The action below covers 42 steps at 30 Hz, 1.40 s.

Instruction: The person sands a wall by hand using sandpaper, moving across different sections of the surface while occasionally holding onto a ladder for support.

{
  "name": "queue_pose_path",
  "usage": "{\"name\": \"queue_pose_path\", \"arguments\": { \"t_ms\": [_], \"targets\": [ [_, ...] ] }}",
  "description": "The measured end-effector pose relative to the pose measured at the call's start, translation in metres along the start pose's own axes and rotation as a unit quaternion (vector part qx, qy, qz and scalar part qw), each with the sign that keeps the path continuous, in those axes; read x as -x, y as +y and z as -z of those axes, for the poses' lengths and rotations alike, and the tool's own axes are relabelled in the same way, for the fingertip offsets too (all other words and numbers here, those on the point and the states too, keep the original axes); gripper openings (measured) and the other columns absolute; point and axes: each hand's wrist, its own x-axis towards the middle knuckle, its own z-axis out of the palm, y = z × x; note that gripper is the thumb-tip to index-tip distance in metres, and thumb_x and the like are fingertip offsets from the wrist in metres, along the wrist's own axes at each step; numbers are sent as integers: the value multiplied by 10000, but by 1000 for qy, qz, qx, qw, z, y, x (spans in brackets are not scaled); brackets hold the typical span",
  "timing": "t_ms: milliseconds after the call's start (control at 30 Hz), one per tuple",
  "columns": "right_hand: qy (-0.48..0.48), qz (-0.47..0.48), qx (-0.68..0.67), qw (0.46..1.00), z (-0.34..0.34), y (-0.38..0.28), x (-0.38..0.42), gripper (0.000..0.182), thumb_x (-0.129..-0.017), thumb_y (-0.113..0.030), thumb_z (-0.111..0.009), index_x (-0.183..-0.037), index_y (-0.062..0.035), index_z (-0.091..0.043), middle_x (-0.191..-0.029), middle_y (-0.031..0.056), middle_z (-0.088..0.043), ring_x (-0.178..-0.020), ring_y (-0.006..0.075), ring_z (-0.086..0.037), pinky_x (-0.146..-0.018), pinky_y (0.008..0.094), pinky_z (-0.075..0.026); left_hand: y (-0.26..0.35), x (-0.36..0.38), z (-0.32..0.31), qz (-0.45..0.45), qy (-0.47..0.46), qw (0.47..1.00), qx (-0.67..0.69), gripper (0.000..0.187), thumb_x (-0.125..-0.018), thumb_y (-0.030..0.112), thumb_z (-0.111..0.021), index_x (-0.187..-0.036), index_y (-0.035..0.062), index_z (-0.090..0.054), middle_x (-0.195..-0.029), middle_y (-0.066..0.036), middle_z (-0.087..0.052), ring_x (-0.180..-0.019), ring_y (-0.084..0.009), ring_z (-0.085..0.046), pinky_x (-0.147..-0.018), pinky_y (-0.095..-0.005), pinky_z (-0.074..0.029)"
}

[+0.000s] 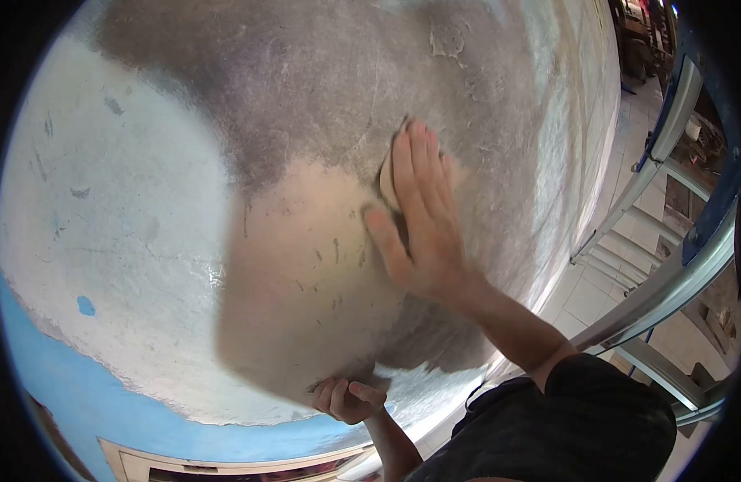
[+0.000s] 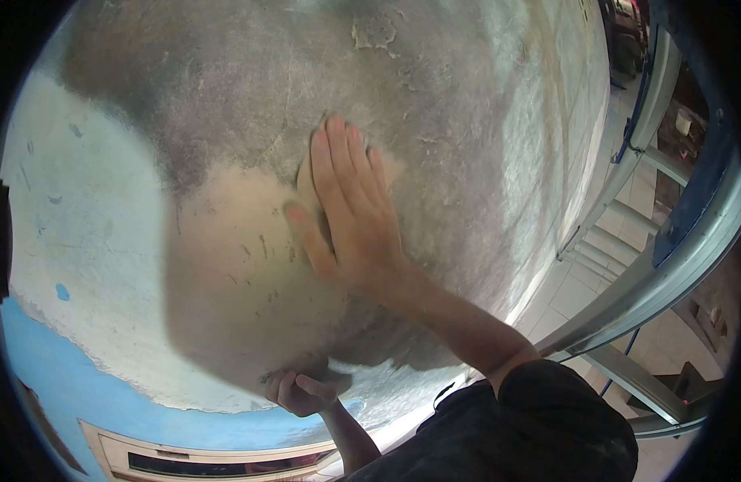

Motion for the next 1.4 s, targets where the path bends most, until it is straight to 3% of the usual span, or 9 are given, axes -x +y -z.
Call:
{"name": "queue_pose_path", "arguments": {
  "t_ms": [200,300,500,600,700,900,1000,1167,1400],
  "targets": [
    [-73,-50,5,996,0,-13,56,642,-943,-303,-500,-1410,96,-312,-1467,323,-278,-1382,474,-244,-1108,564,-196,-4,3,3,-33,-20,999,-18,133,-859,142,-543,-890,13,-536,-873,-131,-532,-828,-280,-526,-757,-419,-453],
    [-79,-14,6,997,1,-4,65,652,-945,-305,-494,-1417,97,-293,-1475,323,-257,-1390,471,-224,-1109,564,-193,-4,3,-1,-29,0,1000,1,134,-860,146,-539,-885,14,-536,-865,-129,-536,-823,-281,-527,-751,-416,-452],
    [-10,-8,37,999,3,2,-4,686,-935,-326,-509,-1424,95,-276,-1478,322,-253,-1391,467,-226,-1110,564,-190,-2,2,2,-19,-17,1000,-9,131,-854,139,-529,-880,10,-533,-858,-130,-534,-825,-288,-526,-767,-429,-452],
    [-88,-24,-7,996,6,-8,32,709,-951,-336,-472,-1438,114,-221,-1482,364,-185,-1401,501,-151,-1121,579,-119,-1,0,1,-24,-12,1000,-6,131,-857,138,-530,-886,11,-531,-852,-130,-532,-819,-287,-524,-779,-431,-449],
    [-98,-9,18,995,6,-8,66,698,-925,-340,-519,-1422,93,-287,-1469,311,-282,-1381,464,-250,-1110,567,-187,-1,1,-2,-19,5,1000,8,130,-854,136,-533,-882,9,-532,-850,-134,-534,-815,-284,-524,-784,-434,-446],
    [7,-2,16,1000,1,-6,4,641,-938,-309,-497,-1405,94,-324,-1458,311,-305,-1366,464,-282,-1103,562,-214,0,1,0,-3,-3,1000,-1,146,-833,172,-545,-880,34,-555,-845,-102,-532,-830,-271,-512,-752,-404,-426],
    [-46,-5,-3,999,1,-7,10,610,-971,-228,-437,-1424,129,-240,-1476,361,-207,-1399,503,-155,-1114,584,-137,-4,3,4,-19,-23,1000,-9,141,-833,170,-543,-878,36,-553,-846,-103,-530,-834,-273,-514,-747,-401,-427],
    [-100,4,31,995,-7,1,67,593,-974,-198,-419,-1427,133,-226,-1483,355,-197,-1399,502,-155,-1115,586,-133,-4,4,-1,-23,-2,1000,-14,127,-828,158,-532,-876,41,-543,-851,-102,-525,-835,-272,-514,-743,-399,-425],
    [-53,17,24,998,3,-1,-4,640,-964,-256,-439,-1424,134,-225,-1481,372,-170,-1399,506,-145,-1118,584,-135,-3,4,2,-24,-12,1000,-16,123,-813,155,-528,-869,46,-538,-857,-94,-522,-843,-266,-511,-751,-399,-426]
  ]
}}
